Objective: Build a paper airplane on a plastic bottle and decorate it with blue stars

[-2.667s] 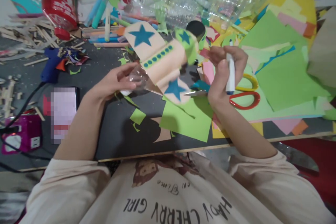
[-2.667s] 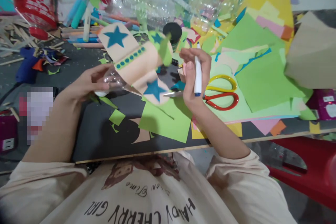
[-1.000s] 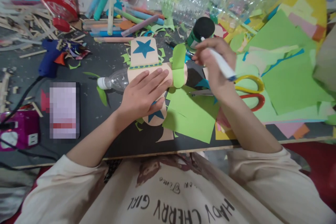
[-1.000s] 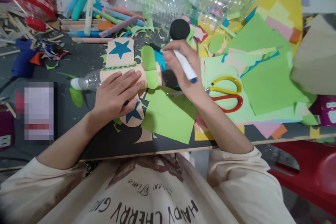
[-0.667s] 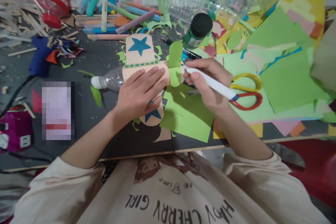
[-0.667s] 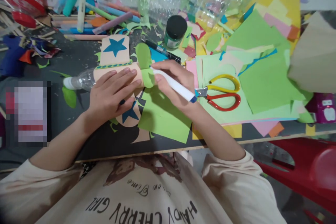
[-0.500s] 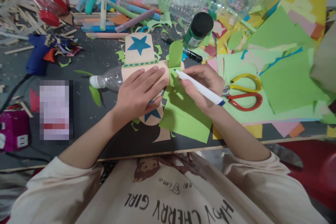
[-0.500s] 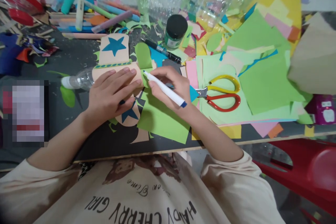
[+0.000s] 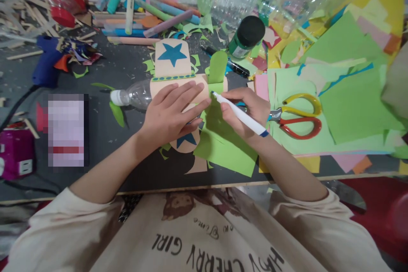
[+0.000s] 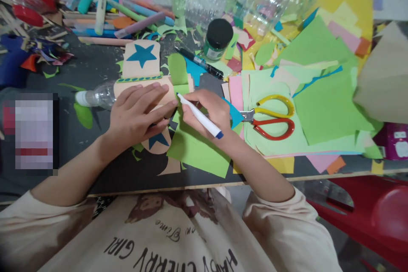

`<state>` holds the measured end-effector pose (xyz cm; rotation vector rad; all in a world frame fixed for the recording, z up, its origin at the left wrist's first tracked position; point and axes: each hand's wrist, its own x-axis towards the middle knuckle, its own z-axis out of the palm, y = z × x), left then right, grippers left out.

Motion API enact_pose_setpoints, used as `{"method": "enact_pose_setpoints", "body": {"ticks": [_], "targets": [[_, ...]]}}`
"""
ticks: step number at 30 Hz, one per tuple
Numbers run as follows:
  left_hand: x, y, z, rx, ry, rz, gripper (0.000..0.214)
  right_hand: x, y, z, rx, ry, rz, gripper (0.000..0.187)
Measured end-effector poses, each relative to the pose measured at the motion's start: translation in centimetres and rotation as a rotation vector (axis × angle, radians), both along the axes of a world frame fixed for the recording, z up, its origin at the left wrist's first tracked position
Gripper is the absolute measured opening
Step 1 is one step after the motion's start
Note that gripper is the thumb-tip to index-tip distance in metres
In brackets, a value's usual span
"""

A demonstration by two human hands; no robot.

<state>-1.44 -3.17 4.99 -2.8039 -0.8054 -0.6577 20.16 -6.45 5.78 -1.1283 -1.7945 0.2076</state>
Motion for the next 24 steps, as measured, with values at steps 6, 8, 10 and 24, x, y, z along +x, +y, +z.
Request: {"method": "enact_pose_setpoints", "body": {"ticks": [6, 8, 10, 24], "targets": [[0.09, 0.09, -0.12, 0.066, -0.041, -0.022, 0.037, 0.14, -0.32, 0.56, -0.107, -0.042, 0.010, 0.009], [0.11, 0.12, -0.08, 0.091, -0.035, -0.026, 0.036, 0.16, -0.25, 0.55, -0.091, -0.030, 0.030, 0.011], [0.12, 0.12, -0.04, 0.087, -0.033, -0.025, 0.036, 0.12, -0.13, 0.41, -0.071, -0.025, 0.041, 0.012], [-0.03, -0.08, 0.23, -0.013, 0.053, 0.020, 0.036, 0.29, -0.29, -0.20, -0.129, 0.033, -0.081, 0.006]]}}
